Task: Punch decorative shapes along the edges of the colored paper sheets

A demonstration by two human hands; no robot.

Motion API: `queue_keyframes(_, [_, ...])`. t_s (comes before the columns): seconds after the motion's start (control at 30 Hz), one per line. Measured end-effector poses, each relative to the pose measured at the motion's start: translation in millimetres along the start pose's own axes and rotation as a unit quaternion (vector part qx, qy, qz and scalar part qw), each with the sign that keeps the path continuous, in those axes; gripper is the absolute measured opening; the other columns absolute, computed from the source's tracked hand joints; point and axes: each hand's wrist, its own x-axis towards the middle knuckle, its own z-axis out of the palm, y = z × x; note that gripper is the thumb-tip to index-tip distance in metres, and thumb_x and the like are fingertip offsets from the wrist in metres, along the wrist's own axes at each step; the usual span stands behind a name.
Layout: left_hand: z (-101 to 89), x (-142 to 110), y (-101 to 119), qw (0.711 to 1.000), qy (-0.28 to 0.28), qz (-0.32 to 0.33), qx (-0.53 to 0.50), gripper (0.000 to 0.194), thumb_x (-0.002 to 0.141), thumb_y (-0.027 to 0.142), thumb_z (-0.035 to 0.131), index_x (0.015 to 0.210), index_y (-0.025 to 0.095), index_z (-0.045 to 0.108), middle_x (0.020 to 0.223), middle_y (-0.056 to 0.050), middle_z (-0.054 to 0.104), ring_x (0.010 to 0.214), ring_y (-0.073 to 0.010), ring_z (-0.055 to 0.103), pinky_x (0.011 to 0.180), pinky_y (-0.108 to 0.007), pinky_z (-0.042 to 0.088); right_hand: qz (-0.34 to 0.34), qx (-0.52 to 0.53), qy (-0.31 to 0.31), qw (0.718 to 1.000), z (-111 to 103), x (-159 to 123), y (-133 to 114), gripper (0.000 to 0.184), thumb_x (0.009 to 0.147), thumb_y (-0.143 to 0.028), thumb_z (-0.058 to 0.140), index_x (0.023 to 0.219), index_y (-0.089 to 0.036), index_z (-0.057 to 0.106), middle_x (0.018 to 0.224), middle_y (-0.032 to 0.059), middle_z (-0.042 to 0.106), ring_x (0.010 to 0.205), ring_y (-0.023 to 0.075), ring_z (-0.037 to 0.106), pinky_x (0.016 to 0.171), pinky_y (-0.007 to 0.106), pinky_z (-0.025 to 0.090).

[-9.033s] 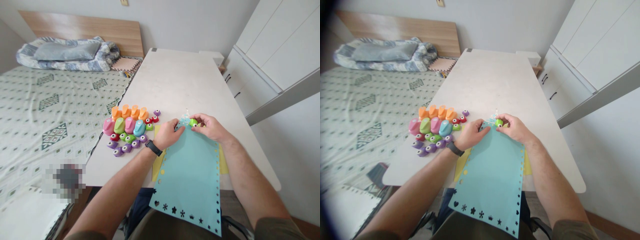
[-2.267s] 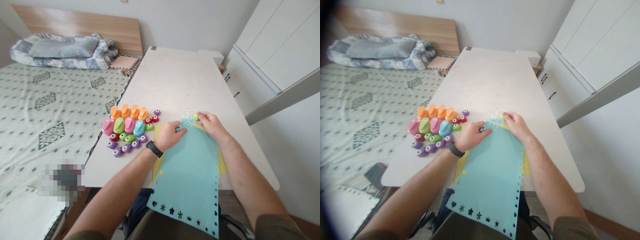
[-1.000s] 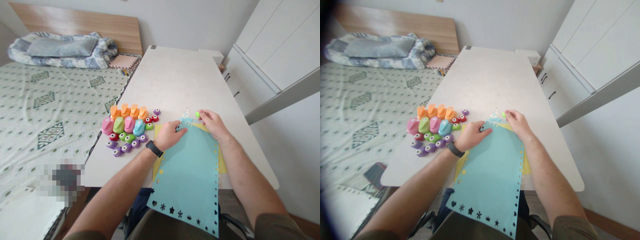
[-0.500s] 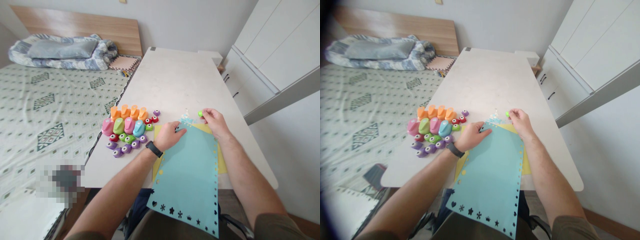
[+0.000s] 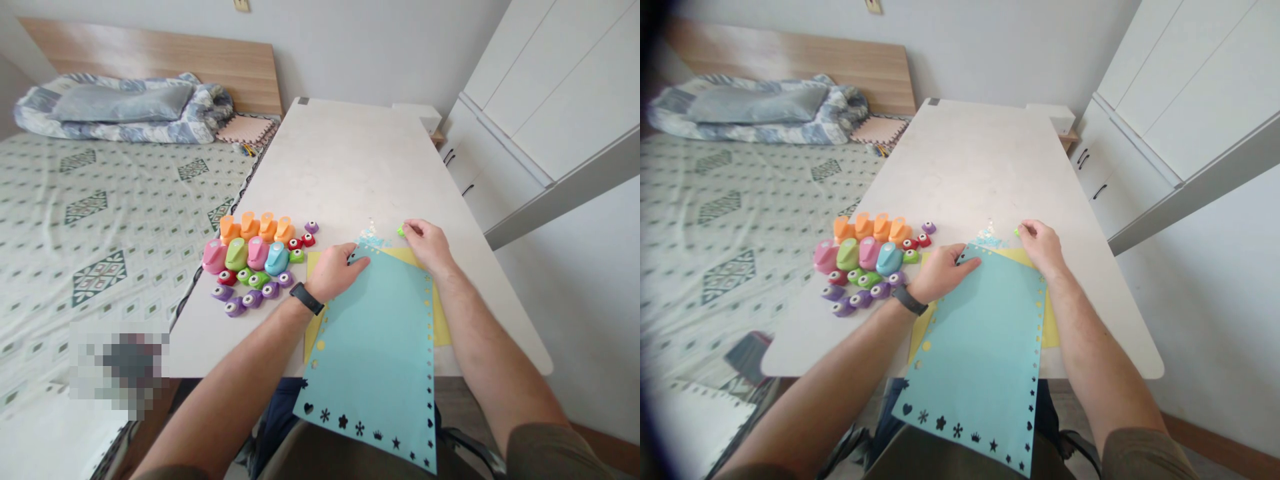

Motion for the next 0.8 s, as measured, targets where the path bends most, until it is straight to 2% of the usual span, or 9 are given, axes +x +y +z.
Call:
queue_keyframes(0.27, [0.4, -0.3, 0.0, 1.0, 0.0, 0.0, -0.004, 0.028, 0.09, 0.04, 0.06, 0.073, 0.018, 0.058, 0.064, 0.003, 0.051, 0.063, -0.0128, 0.043, 0.058, -0.027, 0.027, -0.009, -0.026, 0.0, 1.0, -1.3, -2.3, -5.9, 0.041, 0.089, -0.054, 0.066, 0.115, -0.024, 0.079, 0.104, 0.0096, 0.08, 0.094, 0.0272, 0.073, 0.094, 0.047, 0.054])
queue_keyframes(0.37, [0.5, -0.3, -0.2, 1.0, -0.001, 0.0, -0.007, 0.028, 0.09, 0.039, 0.06, 0.072, 0.018, 0.057, 0.064, 0.004, 0.051, 0.062, -0.0126, 0.043, 0.058, -0.027, 0.026, -0.012, 0.013, -0.013, 1.0, 0.8, -3.2, -6.3, 0.043, 0.09, -0.054, 0.066, 0.118, -0.023, 0.077, 0.109, 0.01, 0.079, 0.098, 0.0273, 0.073, 0.096, 0.048, 0.054])
queue_keyframes(0.5, [3.2, -0.1, -1.1, 1.0, -0.001, 0.017, -0.01, 0.03, 0.091, 0.039, 0.059, 0.07, 0.019, 0.052, 0.062, 0.004, 0.047, 0.061, -0.0122, 0.042, 0.058, -0.028, 0.026, -0.016, 0.115, -0.029, 0.993, 5.1, -7.1, -14.4, 0.048, 0.087, -0.055, 0.071, 0.119, -0.019, 0.072, 0.112, 0.0111, 0.078, 0.102, 0.0256, 0.073, 0.098, 0.046, 0.055])
queue_keyframes(0.63, [6.1, -0.5, -3.8, 0.999, -0.002, 0.031, -0.008, 0.027, 0.091, 0.038, 0.059, 0.073, 0.019, 0.055, 0.065, 0.003, 0.052, 0.061, -0.0126, 0.045, 0.059, -0.028, 0.028, -0.031, 0.208, -0.064, 0.975, 8.6, -17.5, -43.9, 0.048, 0.084, -0.056, 0.075, 0.114, -0.02, 0.067, 0.108, 0.0097, 0.076, 0.099, 0.023, 0.073, 0.094, 0.041, 0.057])
queue_keyframes(0.73, [6.9, -1.3, -8.3, 0.999, 0.003, 0.041, 0.0, 0.026, 0.091, 0.038, 0.06, 0.073, 0.018, 0.057, 0.065, 0.002, 0.056, 0.061, -0.0132, 0.046, 0.059, -0.028, 0.029, -0.064, 0.226, -0.109, 0.966, 8.7, -30.0, -83.5, 0.043, 0.084, -0.055, 0.077, 0.11, -0.022, 0.065, 0.104, 0.0083, 0.074, 0.096, 0.0226, 0.071, 0.09, 0.039, 0.057])
queue_keyframes(0.8, [8.2, -1.3, -9.7, 0.999, 0.01, 0.048, -0.006, 0.024, 0.091, 0.037, 0.061, 0.076, 0.018, 0.061, 0.066, 0.0, 0.058, 0.061, -0.0141, 0.048, 0.06, -0.028, 0.033, -0.099, 0.202, -0.151, 0.963, 8.8, -39.9, -115.8, 0.038, 0.088, -0.052, 0.074, 0.111, -0.024, 0.066, 0.106, 0.0081, 0.074, 0.096, 0.0237, 0.07, 0.088, 0.039, 0.056])
